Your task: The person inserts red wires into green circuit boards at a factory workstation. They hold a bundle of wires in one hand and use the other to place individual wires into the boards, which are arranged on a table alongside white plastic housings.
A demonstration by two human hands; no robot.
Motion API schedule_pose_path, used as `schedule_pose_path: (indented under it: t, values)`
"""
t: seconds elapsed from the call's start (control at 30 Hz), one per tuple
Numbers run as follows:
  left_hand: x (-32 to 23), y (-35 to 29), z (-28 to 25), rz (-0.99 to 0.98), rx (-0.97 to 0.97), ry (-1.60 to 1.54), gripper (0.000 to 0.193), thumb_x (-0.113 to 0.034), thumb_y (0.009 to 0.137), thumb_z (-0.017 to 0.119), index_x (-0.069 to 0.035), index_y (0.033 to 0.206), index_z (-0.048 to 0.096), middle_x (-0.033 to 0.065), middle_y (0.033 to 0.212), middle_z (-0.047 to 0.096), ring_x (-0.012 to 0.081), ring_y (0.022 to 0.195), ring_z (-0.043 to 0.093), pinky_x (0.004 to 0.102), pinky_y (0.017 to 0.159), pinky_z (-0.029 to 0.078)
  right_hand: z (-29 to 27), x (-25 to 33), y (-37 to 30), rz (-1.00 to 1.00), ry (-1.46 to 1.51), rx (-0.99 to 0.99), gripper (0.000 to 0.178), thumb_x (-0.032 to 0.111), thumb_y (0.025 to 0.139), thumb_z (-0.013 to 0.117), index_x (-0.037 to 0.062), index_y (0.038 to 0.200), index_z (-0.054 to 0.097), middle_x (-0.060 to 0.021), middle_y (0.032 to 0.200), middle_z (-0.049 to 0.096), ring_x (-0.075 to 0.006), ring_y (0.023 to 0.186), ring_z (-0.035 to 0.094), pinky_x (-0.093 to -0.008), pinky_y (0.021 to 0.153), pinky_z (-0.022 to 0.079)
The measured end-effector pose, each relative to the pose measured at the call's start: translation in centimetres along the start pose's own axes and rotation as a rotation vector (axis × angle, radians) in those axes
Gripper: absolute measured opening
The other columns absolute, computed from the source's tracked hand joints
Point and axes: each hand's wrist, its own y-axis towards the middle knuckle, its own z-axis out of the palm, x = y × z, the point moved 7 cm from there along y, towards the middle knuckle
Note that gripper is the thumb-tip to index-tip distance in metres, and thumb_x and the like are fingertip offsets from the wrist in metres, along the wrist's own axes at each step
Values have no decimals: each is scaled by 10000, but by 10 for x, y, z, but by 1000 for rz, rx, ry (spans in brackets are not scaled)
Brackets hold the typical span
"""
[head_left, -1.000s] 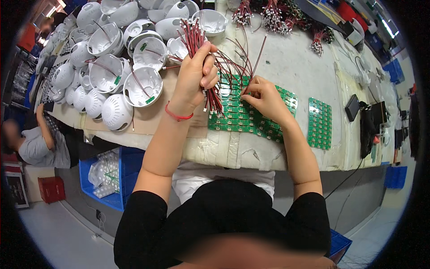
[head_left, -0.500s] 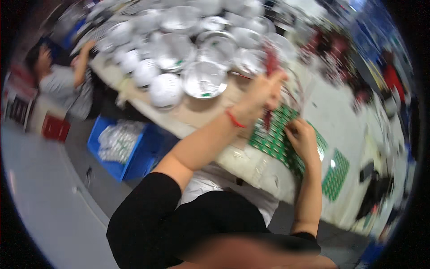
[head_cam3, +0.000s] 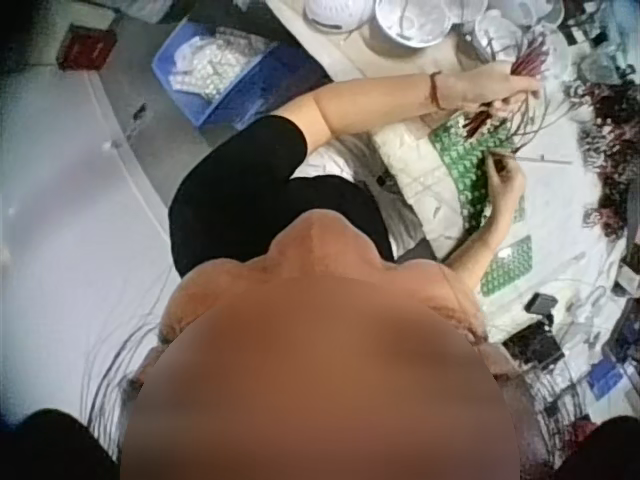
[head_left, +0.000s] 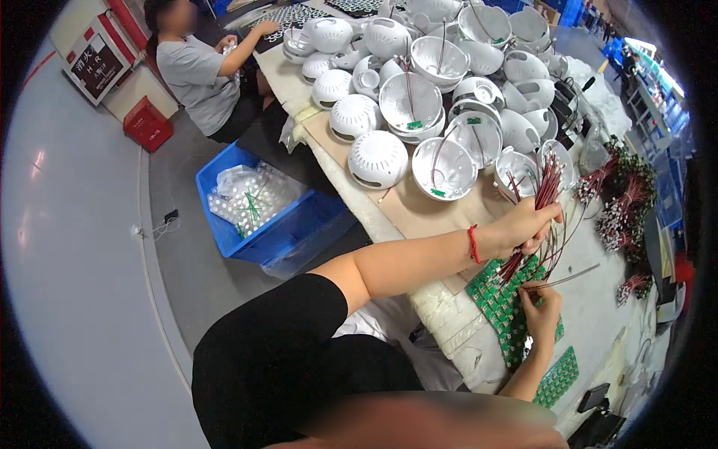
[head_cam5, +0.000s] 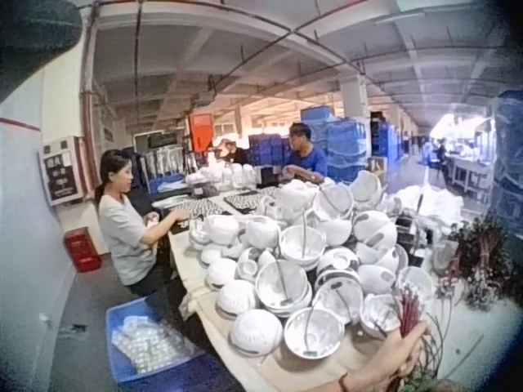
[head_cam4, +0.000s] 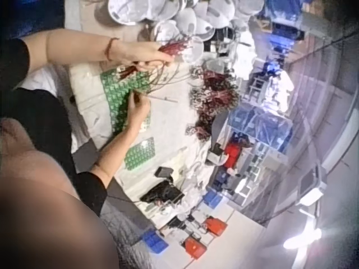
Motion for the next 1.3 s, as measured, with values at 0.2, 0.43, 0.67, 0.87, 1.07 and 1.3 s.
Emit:
schedule_pose_path:
  t: [0.2, 0.43, 0.67, 0.87, 1.07, 1.3]
  values:
    - [2, 2, 2, 5, 5, -10, 257, -297, 946, 463, -49, 888, 491, -42, 451, 361, 63, 295, 324, 229, 296, 235, -1, 6, -2, -20, -10, -13, 95, -15, 712, 660, -22, 801, 628, -137, 745, 627, -233, 644, 598, -304, 614, 469]
    - [2, 2, -2, -12, -12, 9, 227, -275, 926, 494, -57, 868, 519, -32, 466, 361, 71, 309, 321, 242, 309, 245, 3, 19, -3, -117, -87, -26, 65, 1, 718, 634, -23, 770, 604, -158, 754, 597, -305, 665, 585, -360, 610, 461]
    - [3, 1, 2, -34, 8, -9, 210, -258, 943, 479, -59, 893, 524, -50, 468, 354, 54, 313, 319, 228, 309, 248, 0, 16, 0, -40, -110, -1, 105, 83, 735, 635, -10, 758, 593, -161, 764, 588, -334, 720, 587, -399, 649, 458]
    - [6, 0, 3, -20, -34, 48, 232, -261, 959, 456, -42, 958, 531, -57, 501, 347, 40, 349, 305, 203, 341, 243, -1, 5, -2, -54, -68, -77, 135, 131, 742, 581, -2, 760, 591, -170, 769, 594, -349, 737, 581, -407, 661, 457]
    - [5, 2, 5, 25, 11, -42, 229, -238, 973, 424, -32, 960, 523, -45, 538, 350, 33, 378, 289, 198, 364, 238, -14, 22, -14, 0, -198, -278, 170, 191, 762, 624, 25, 742, 597, -128, 764, 614, -317, 700, 593, -403, 634, 459]
    - [9, 6, 4, 29, 3, -63, 225, -239, 972, 429, -33, 955, 516, -53, 540, 352, 30, 391, 298, 197, 373, 240, -11, 30, -17, 78, 297, -252, 193, 197, 815, 655, 17, 771, 603, -36, 649, 577, -121, 537, 527, -273, 482, 389]
